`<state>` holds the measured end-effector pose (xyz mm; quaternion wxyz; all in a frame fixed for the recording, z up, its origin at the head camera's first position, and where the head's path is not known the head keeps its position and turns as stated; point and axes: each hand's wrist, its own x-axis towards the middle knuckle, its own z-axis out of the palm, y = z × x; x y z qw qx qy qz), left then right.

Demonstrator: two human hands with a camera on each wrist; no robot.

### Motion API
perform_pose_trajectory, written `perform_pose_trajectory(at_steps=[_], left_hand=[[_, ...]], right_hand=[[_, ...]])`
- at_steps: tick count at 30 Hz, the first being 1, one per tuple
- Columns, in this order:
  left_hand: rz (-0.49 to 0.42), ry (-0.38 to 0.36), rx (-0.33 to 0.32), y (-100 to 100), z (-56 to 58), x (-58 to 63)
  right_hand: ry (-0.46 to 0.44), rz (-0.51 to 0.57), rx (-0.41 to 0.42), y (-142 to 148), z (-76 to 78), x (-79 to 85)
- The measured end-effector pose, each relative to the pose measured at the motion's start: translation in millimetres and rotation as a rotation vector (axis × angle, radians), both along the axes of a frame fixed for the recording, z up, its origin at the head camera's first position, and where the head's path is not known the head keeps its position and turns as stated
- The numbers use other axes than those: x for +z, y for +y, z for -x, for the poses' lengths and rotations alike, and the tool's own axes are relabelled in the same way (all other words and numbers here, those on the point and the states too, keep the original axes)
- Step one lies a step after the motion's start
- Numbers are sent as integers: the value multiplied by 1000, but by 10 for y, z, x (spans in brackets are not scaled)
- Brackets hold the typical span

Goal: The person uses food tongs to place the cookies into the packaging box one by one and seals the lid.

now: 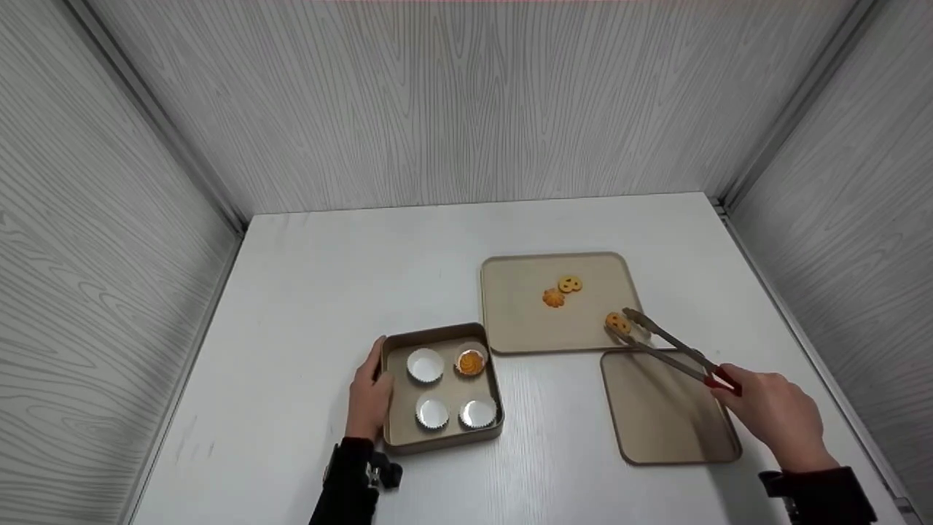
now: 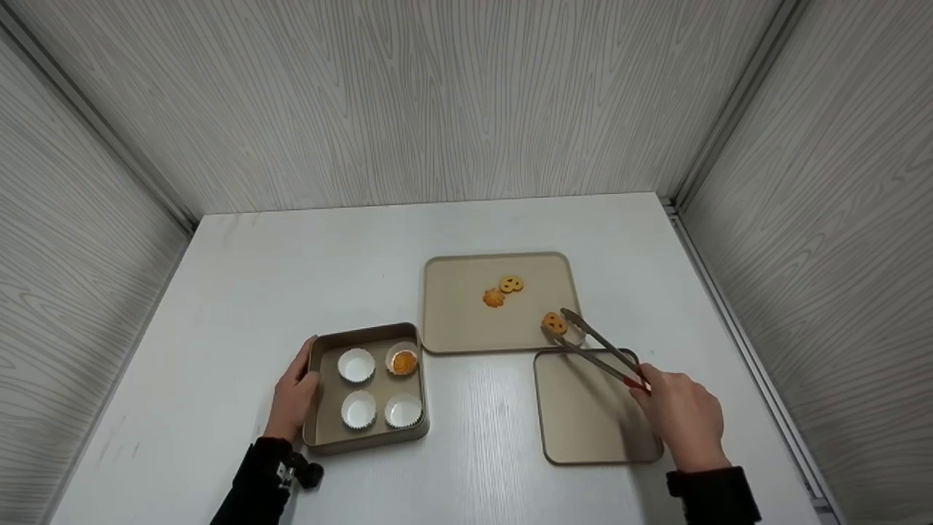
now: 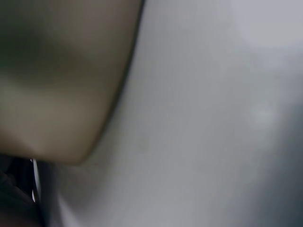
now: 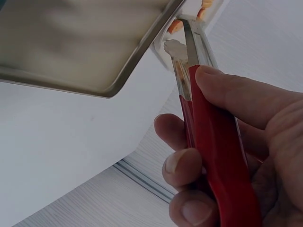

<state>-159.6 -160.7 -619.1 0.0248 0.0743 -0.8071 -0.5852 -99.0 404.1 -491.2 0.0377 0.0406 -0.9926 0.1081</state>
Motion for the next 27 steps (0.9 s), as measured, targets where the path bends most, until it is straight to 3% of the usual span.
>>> perform_pose_trajectory(at_steps=[8,27], left_hand=[[-10,3,-1,-2,6,-11],[-4,-19,3,-2,9,-13]], right_hand=[[-33,9,-12,-7,-10,18],[147,-13,-16,-8,-52,-106]])
